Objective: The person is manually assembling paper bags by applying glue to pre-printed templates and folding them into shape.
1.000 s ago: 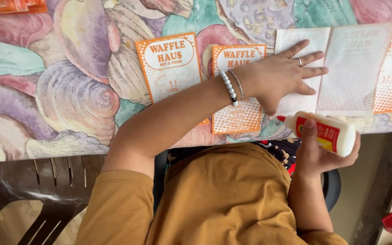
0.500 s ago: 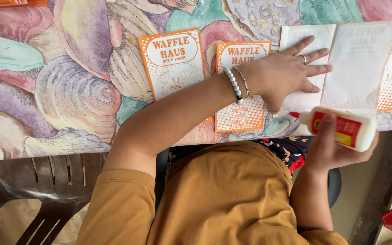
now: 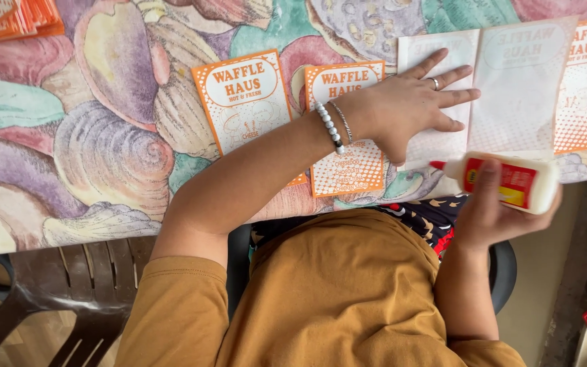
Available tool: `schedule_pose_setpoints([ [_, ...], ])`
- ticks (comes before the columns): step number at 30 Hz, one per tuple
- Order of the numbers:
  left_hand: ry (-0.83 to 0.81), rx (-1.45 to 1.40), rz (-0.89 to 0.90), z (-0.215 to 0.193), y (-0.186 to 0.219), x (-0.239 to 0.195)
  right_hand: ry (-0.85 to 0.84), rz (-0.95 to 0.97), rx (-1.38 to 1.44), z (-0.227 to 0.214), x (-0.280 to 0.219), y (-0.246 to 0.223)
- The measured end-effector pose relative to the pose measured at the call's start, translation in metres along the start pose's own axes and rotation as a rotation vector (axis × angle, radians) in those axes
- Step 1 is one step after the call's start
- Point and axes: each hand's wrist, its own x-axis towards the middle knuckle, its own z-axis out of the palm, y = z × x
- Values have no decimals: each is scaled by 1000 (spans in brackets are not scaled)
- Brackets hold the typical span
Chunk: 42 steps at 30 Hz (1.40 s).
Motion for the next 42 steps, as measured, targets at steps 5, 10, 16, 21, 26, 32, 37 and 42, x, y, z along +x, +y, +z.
schedule_pose_setpoints([
  [5, -6, -7, 19, -2, -2, -3, -5, 66, -75, 0, 1, -10],
  [10, -32, 15, 21, -7, -1, -6, 45, 83, -38, -8, 16, 2],
  [16, -76, 0, 7, -17, 3, -8, 108, 75, -185, -7, 5, -1],
  [21, -83, -6, -8, -20, 5, -11, 31, 157, -193, -13, 24, -8],
  [26, -98, 4, -12, -22, 6, -11, 26, 138, -193, -17, 25, -3],
  [32, -76, -12, -4, -19, 3, -11, 21, 155, -167, -16, 25, -7],
  [37, -82, -38, -11, -21, 6, -11, 23, 153, -142, -17, 22, -3],
  [42, -86, -53, -14, -24, 7, -12, 47, 178, -154, -14, 18, -3],
])
